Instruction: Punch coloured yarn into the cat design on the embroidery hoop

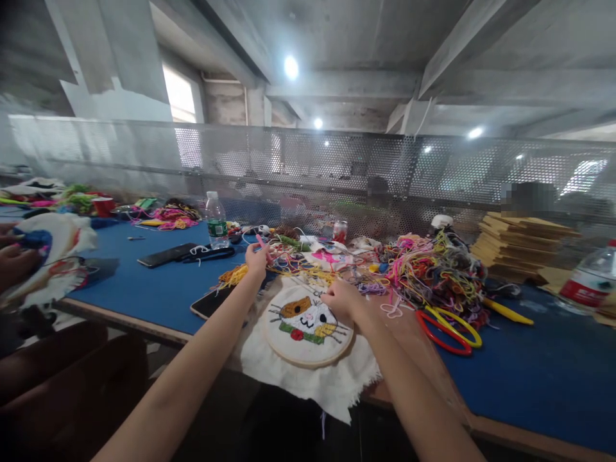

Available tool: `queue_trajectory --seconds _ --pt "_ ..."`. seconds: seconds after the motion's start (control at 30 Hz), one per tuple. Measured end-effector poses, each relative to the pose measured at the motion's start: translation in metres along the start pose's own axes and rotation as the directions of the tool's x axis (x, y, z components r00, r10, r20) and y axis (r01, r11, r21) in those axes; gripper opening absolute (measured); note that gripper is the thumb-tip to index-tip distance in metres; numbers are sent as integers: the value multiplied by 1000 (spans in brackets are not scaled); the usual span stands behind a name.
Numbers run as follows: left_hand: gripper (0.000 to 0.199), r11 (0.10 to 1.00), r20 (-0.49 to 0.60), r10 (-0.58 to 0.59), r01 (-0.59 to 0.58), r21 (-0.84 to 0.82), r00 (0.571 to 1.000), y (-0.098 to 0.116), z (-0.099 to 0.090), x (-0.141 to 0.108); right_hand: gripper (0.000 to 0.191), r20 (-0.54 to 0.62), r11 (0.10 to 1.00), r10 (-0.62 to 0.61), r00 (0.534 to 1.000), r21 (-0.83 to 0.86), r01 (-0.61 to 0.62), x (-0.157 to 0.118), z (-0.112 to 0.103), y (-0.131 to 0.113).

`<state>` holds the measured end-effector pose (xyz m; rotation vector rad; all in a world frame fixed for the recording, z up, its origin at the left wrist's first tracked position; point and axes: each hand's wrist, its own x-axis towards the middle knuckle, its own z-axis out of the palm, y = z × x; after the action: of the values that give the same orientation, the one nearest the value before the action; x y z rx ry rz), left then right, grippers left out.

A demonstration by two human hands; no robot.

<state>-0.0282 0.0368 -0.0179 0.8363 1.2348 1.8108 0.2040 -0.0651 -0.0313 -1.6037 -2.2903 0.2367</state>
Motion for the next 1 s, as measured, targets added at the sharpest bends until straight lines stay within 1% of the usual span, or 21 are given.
queue_trajectory --seconds 0.17,0.37,0.53,0.7,0.83,1.0 --pt "23 999 -39 31 -32 -25 999 -2 -3 5 29 13 999 36 999 -17 -35 -2 -5 -5" --pt "23 998 -80 2 -7 -70 997 1 -5 3 29 42 999 43 998 -19 -43 -5 -10 -9" --pt "22 997 -104 11 -19 -69 995 0 -6 6 31 43 998 52 998 -24 -51 -4 -9 -6" --pt "24 997 -118 11 -20 -77 993 -4 -7 11 31 44 995 92 995 -48 -89 -4 -10 -7" --pt "24 996 -131 -1 -10 -84 991 -6 -6 14 30 59 995 91 994 -55 -87 -6 -14 -11" --pt "24 996 -133 -6 -6 -93 991 -8 -6 16 29 68 991 117 991 -72 -112 -8 -17 -11"
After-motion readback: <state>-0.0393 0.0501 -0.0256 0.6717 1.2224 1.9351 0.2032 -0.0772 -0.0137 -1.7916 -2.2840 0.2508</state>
